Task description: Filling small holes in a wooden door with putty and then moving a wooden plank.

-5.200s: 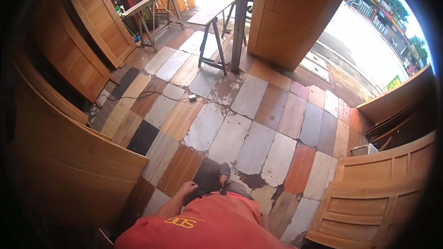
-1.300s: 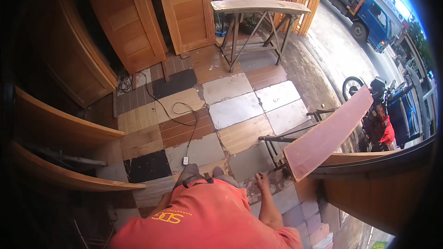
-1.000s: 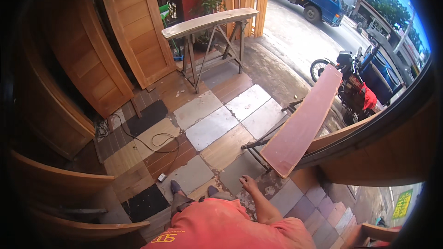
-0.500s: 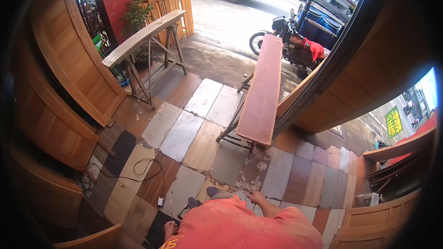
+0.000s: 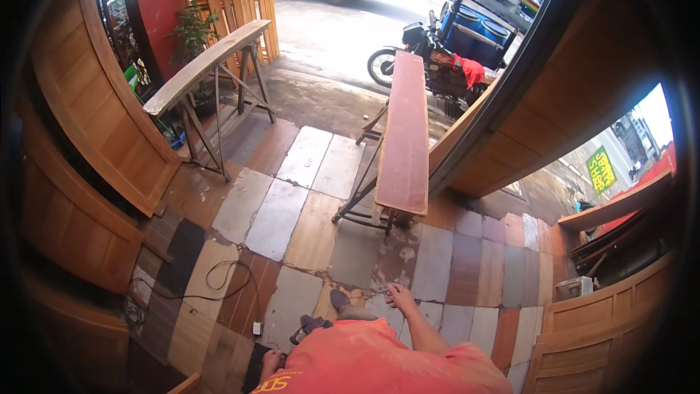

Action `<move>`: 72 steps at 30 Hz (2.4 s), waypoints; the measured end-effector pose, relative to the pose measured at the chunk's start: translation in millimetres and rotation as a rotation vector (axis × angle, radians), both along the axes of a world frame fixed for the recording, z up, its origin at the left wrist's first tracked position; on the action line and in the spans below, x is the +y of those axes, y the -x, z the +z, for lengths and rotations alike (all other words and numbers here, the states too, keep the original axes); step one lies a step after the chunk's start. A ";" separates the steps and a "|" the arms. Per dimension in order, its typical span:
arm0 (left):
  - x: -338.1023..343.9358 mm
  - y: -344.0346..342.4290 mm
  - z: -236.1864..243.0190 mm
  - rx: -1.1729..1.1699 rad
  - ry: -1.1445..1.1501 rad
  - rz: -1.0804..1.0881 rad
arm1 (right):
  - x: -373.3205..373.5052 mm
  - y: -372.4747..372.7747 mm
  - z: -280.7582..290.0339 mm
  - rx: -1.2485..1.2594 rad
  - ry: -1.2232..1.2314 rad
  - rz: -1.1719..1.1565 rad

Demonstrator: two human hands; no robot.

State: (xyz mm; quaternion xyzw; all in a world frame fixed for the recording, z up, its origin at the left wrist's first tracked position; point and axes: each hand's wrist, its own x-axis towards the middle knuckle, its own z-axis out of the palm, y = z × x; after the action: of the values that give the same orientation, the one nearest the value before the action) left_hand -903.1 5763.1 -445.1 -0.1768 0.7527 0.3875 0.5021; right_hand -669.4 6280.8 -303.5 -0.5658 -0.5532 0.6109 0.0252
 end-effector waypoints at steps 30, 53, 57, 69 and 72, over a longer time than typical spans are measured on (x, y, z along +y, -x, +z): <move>165.3 260.3 21.7 0.052 -0.069 -0.192 | 174.4 256.3 101.7 0.645 -0.061 -1.050; 245.2 486.2 22.1 0.118 -0.210 -0.492 | 88.6 312.6 123.2 0.596 0.037 -0.974; 277.8 502.9 19.1 0.033 -0.224 -0.536 | 35.8 290.9 82.1 0.439 0.064 -0.987; 314.4 503.4 3.4 0.038 -0.176 -0.711 | -5.5 240.6 32.5 0.464 -0.016 -1.310; 333.9 498.9 12.6 0.027 -0.184 -0.697 | 39.8 243.4 61.9 0.499 -0.173 -1.361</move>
State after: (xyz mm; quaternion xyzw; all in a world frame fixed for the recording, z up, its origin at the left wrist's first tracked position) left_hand -1402.0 6096.9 -432.5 0.1413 0.7363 0.2615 0.6079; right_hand -912.8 6320.6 -241.6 -0.6242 -0.1031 0.5251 0.5693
